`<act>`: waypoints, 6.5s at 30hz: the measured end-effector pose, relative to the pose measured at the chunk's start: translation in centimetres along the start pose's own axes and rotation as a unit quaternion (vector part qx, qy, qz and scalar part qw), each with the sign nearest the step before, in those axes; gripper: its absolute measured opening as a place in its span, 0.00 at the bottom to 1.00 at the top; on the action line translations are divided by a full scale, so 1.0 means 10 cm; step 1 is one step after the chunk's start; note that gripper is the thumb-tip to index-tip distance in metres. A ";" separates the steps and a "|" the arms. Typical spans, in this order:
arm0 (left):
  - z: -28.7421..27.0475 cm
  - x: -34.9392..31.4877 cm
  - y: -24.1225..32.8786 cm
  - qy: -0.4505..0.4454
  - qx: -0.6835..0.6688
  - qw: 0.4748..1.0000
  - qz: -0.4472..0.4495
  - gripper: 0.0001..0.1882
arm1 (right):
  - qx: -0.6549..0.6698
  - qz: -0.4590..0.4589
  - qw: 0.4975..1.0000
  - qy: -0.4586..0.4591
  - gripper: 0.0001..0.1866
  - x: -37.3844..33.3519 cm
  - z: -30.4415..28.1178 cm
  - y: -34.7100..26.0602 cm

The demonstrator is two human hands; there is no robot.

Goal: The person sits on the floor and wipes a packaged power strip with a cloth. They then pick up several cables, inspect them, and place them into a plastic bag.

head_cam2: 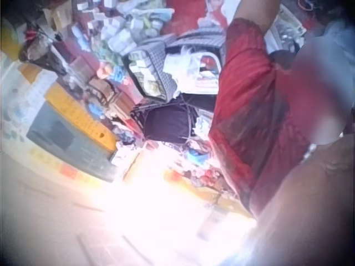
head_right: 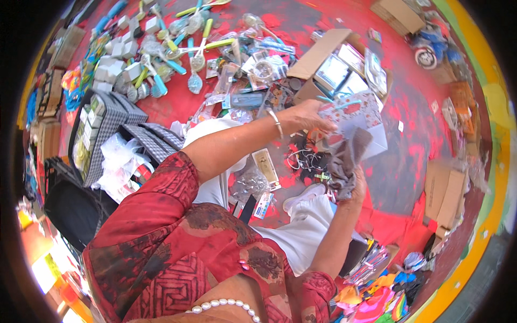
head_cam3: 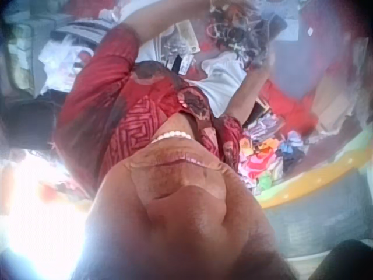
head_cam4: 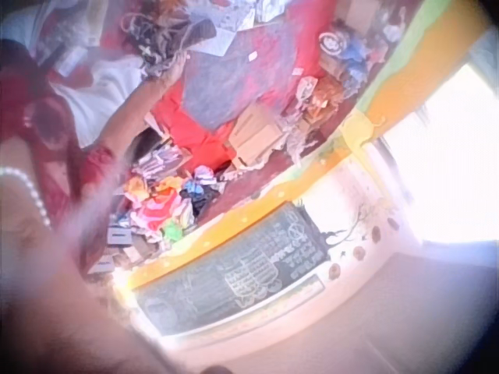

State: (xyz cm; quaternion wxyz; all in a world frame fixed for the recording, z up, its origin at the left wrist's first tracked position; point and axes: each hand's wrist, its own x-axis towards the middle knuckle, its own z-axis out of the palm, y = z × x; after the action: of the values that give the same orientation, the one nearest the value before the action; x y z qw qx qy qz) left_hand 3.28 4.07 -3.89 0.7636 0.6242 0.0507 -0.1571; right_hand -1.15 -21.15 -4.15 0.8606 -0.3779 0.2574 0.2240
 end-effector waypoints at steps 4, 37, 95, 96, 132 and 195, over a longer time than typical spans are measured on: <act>0.00 -0.16 0.18 -0.048 -0.103 0.992 -0.050 0.06 | -0.101 0.006 0.995 0.012 0.14 -0.08 0.04 0.14; -0.17 -0.08 0.17 0.059 0.065 0.996 -0.002 0.07 | -0.450 -0.304 0.835 0.091 0.16 -0.24 0.25 -0.40; -1.35 -2.67 0.51 0.479 -0.225 0.848 0.037 0.07 | -0.399 -0.193 0.892 -0.088 0.12 -0.13 0.32 -0.01; -1.39 -2.72 0.46 0.486 -0.228 0.843 0.028 0.07 | -0.397 -0.189 0.895 -0.074 0.12 -0.13 0.33 0.00; -1.07 -5.56 -0.92 0.178 0.616 0.676 -0.362 0.08 | -0.569 -0.148 0.803 -0.098 0.14 0.02 0.36 0.59; 0.23 -0.25 0.14 -0.021 0.621 0.776 0.107 0.22 | -0.307 0.234 0.902 0.196 0.18 1.51 -1.60 2.29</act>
State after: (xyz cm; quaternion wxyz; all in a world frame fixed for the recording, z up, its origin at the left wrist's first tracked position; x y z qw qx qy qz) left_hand 1.02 2.48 -1.41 0.2223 0.9610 -0.1407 -0.0848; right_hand -7.24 -16.44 -34.93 0.5574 -0.5883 0.4203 0.4081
